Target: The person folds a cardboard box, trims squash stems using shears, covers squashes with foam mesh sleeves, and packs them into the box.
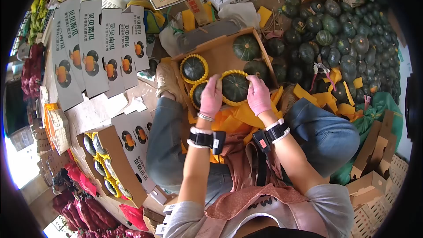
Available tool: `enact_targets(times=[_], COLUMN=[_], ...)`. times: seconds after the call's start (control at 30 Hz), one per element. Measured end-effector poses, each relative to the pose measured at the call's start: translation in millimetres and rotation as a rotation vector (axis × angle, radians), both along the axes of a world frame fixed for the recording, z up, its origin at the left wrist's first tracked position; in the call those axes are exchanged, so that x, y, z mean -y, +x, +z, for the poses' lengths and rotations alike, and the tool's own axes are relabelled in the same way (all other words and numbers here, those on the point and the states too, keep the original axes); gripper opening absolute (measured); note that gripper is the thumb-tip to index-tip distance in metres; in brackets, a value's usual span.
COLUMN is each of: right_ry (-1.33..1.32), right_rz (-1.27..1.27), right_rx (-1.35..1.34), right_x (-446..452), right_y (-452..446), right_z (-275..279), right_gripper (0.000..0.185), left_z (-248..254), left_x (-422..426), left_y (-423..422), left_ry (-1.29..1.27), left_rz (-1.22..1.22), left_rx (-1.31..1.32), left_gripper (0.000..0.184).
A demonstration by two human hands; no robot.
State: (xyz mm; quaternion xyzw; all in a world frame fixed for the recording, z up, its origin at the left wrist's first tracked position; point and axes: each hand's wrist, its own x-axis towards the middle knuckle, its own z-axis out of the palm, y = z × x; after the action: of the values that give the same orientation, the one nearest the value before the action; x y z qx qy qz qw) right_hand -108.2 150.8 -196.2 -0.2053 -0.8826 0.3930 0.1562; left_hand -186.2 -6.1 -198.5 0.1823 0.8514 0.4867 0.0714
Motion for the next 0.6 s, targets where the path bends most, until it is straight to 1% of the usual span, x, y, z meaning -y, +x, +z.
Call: enact_targets(times=[0.03,0.07,0.1,0.17,0.23,0.27,0.37,0.4,0.43,0.5,0.53,0.57,0.6], right_ry=[-0.007,-0.202,-0.474,-1.016,-1.419,-1.452,-1.546,-1.537,-1.327,-0.438,-0.364,-0.275,-0.088], right_rz=[-0.018,-0.118,-0.174,-0.29,-0.394,-0.396,-0.362,-0.232,-0.281,0.076,0.187,0.297,0.468], right_rx=[-0.021,-0.001,0.063,0.179,0.226,0.206,0.203,0.276,0.33,0.391,0.697,0.994,1.1], right_x=[2.6,9.1,12.5,13.2,15.1,13.3,4.3,-6.0,-10.7,-31.5,-36.5,-37.4,-29.7], right_y=[-3.5,-11.7,-19.4,-39.0,-61.7,-67.4,-65.5,-62.5,-57.8,-32.0,-27.5,-21.7,-8.4], right_z=[-1.7,8.4,-1.1,-25.6,1.2,-5.4,-24.1,-6.6,12.1,25.9,52.2,74.7,70.4], right_gripper=[0.024,0.024,0.026,0.031,0.035,0.035,0.037,0.042,0.034,0.026,0.028,0.031,0.034], left_z=[-0.1,0.8,-0.7,3.6,10.8,3.7,-23.8,-28.3,-32.7,-21.0,-13.6,-17.5,-11.6], left_x=[-1.2,-2.4,-2.1,-13.3,-29.0,-32.4,-31.7,-29.0,-27.1,-30.3,-33.3,-35.1,-35.7], left_y=[-14.3,-33.7,-54.6,-91.0,-112.6,-121.5,-127.1,-126.4,-123.4,-115.5,-110.8,-100.1,-89.7], left_ry=[-0.048,-0.045,-0.127,-0.31,-0.404,-0.364,-0.163,-0.475,-0.546,-0.69,-0.719,-0.699,-0.615], left_rz=[-0.022,-0.042,-0.083,-0.198,-0.274,-0.332,-0.449,-0.415,-0.418,-0.423,-0.391,-0.279,-0.211], left_rx=[-0.07,-0.011,-0.013,-0.112,-0.094,-0.028,-0.038,0.069,0.025,-0.069,-0.108,-0.226,-0.278], left_gripper=[0.023,0.021,0.022,0.029,0.028,0.033,0.038,0.042,0.042,0.042,0.045,0.046,0.047])
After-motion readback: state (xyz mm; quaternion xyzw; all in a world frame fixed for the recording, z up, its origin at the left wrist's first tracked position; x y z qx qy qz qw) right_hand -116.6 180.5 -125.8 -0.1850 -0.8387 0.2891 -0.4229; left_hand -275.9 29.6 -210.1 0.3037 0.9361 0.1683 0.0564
